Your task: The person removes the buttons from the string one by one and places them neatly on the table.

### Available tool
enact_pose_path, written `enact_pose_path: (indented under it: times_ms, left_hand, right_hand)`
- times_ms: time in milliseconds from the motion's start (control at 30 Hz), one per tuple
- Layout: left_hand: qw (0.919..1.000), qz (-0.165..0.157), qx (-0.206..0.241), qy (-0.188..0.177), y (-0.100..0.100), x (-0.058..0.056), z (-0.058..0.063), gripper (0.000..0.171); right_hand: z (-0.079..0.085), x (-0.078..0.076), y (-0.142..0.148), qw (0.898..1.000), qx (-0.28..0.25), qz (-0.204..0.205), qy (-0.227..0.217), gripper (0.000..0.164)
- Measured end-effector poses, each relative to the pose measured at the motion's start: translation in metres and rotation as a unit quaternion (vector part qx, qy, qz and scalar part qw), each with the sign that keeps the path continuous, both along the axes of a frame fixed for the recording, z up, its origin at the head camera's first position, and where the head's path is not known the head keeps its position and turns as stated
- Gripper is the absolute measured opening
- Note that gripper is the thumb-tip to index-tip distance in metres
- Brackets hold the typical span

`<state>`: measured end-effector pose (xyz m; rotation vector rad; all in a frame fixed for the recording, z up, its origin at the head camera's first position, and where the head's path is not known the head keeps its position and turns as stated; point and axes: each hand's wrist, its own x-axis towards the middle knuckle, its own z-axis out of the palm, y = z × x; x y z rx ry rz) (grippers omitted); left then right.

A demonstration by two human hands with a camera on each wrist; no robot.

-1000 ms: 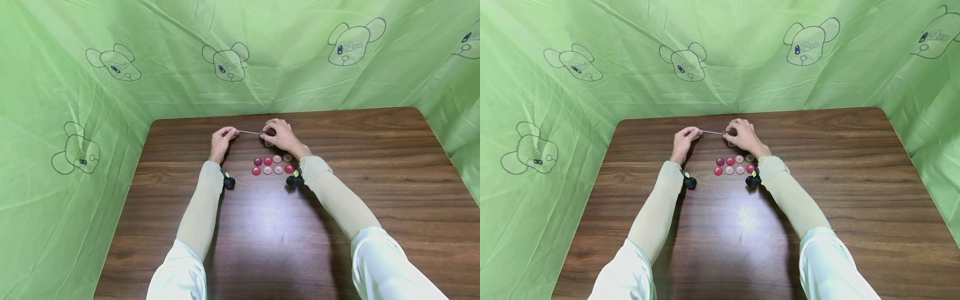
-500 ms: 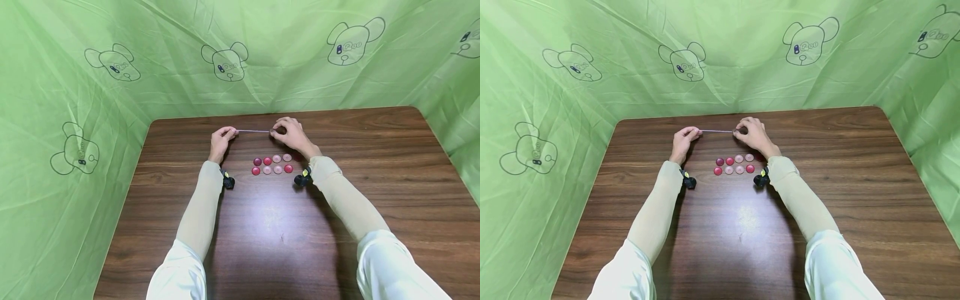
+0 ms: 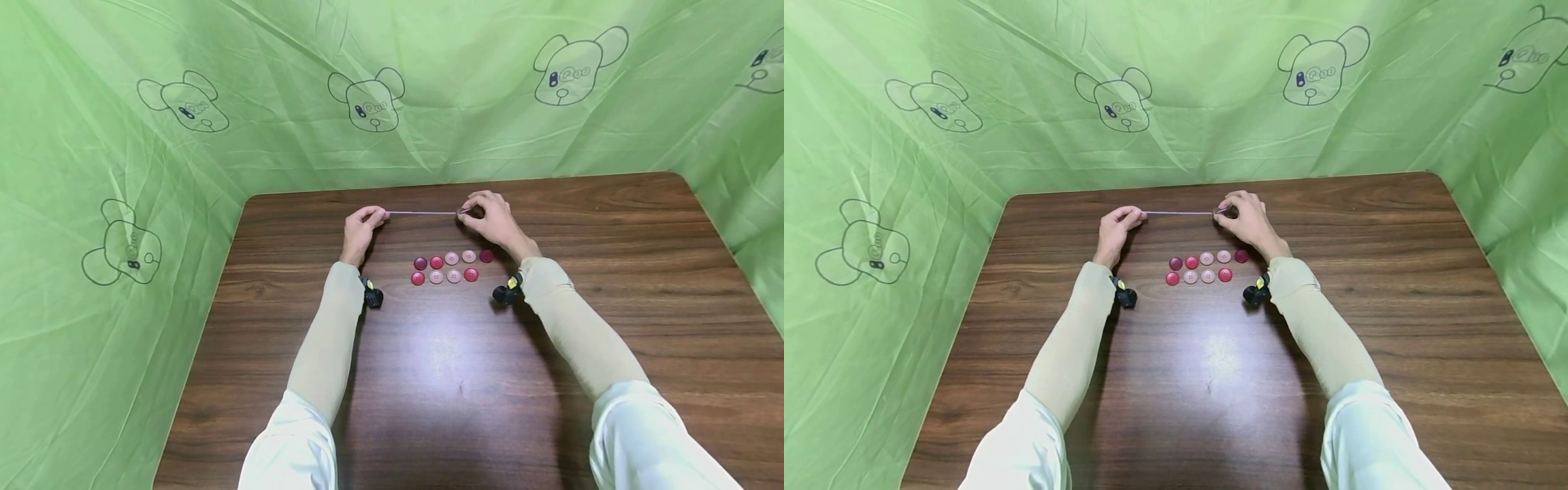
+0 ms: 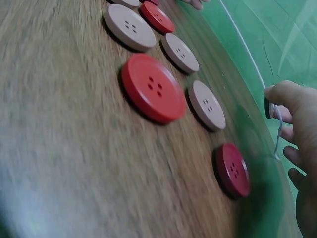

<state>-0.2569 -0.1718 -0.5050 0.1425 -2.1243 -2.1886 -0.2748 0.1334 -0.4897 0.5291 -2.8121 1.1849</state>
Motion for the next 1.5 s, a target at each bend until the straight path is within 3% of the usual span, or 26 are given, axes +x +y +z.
enact_pose_path:
  times_ms: [600,967,1500]
  left_hand:
    - [1.0000,-0.002,0.000,-0.001,-0.001,-0.001,0.000,0.027]
    - [0.9997,-0.023,0.010,-0.009,-0.002,-0.001,-0.002,0.034]
    - [1.0000,-0.002,-0.006,-0.003,-0.001,0.001,0.000,0.032]
  right_hand:
    - [-0.006,0.002,0.033,1.000,-0.006,-0.030,0.003,0.030]
    - [-0.008,0.005,0.053,0.999,-0.004,-0.051,0.001,0.030]
    - [-0.007,0.010,0.074,0.997,0.001,-0.075,-0.011,0.030]
